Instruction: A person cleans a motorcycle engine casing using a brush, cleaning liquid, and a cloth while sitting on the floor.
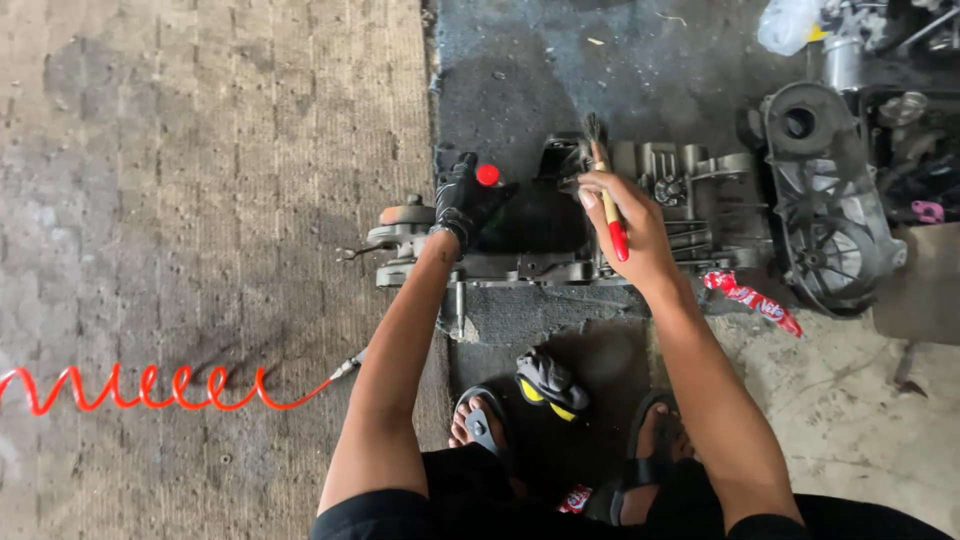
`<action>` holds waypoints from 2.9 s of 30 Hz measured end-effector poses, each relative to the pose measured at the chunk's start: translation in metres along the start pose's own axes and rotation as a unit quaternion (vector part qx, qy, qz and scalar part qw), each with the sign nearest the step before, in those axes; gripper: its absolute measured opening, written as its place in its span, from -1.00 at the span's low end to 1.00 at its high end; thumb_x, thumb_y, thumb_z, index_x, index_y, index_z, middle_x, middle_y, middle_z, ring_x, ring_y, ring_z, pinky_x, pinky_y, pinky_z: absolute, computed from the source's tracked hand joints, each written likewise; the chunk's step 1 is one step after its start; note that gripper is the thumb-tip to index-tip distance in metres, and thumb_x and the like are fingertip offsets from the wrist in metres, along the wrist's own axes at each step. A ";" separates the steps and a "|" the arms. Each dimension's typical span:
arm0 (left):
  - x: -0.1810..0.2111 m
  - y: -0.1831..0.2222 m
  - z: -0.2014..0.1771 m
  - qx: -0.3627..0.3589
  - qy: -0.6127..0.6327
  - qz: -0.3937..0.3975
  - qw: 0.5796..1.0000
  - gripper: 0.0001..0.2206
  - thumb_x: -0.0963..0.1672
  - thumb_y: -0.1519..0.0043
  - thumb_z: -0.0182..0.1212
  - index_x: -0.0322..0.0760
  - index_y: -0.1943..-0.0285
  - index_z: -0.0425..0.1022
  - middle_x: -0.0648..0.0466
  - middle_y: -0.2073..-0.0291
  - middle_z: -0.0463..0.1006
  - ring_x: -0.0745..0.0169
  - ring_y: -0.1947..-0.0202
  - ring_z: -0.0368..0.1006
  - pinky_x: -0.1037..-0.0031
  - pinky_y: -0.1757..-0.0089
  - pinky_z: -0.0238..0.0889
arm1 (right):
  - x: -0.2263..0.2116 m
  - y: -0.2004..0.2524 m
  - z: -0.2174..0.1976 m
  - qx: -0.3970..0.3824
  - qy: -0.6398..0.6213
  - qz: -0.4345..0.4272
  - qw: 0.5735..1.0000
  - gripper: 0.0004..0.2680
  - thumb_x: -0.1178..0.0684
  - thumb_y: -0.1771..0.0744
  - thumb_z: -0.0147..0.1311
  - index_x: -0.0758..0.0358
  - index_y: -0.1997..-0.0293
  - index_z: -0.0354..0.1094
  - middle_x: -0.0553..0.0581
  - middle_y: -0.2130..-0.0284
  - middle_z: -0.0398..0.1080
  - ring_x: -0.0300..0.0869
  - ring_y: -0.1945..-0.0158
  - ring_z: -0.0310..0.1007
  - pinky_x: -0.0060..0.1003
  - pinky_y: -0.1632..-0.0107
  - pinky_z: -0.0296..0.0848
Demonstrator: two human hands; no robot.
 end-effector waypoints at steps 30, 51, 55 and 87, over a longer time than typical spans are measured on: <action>0.108 0.118 -0.199 0.094 0.354 0.353 0.861 -0.48 0.09 -0.29 0.16 -0.22 -0.32 0.25 -0.15 -0.10 0.57 -0.08 -0.05 0.59 0.21 0.07 0.53 | -0.047 -0.044 0.083 0.023 -0.175 -0.026 0.984 -0.41 0.15 -0.24 0.39 0.10 -0.23 -0.13 0.16 -0.10 0.11 0.04 -0.22 0.17 0.02 -0.27 0.20; -0.064 0.164 -0.067 0.273 0.216 -0.120 0.930 -0.19 0.07 0.34 0.72 -0.26 -0.10 0.49 -0.18 0.30 0.67 -0.13 0.12 0.63 0.17 0.06 0.50 | -0.079 -0.060 0.084 -0.166 -0.138 -0.038 0.976 -0.85 0.05 -0.39 0.20 0.11 -0.04 0.37 0.21 0.29 0.56 0.03 0.18 0.61 -0.14 0.13 0.49; -0.075 0.205 -0.082 0.163 0.289 -0.181 0.926 -0.12 0.02 0.27 0.69 -0.06 -0.32 0.39 -0.10 -0.01 0.59 -0.11 -0.10 0.51 0.15 -0.11 0.44 | -0.053 -0.051 0.039 -0.222 -0.117 0.033 0.967 -0.79 0.01 -0.42 0.02 0.19 -0.14 0.43 0.21 0.43 0.47 -0.15 0.41 0.44 -0.28 0.27 0.45; -0.092 0.274 -0.027 0.256 -0.011 -0.143 0.956 -0.39 0.06 0.22 0.59 -0.04 -0.05 0.57 0.06 0.23 0.68 0.01 0.10 0.60 0.20 0.06 0.51 | 0.059 -0.007 0.057 -0.245 -0.233 0.100 0.936 -0.85 0.04 -0.42 0.09 0.35 0.09 0.38 0.22 0.42 0.54 -0.25 0.46 0.54 -0.42 0.35 0.48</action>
Point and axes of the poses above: each hand's wrist, its own y-axis away from the middle knuckle, its own z-axis out of the palm, x = y × z, the point moved 4 cm from there along -y, towards the middle knuckle
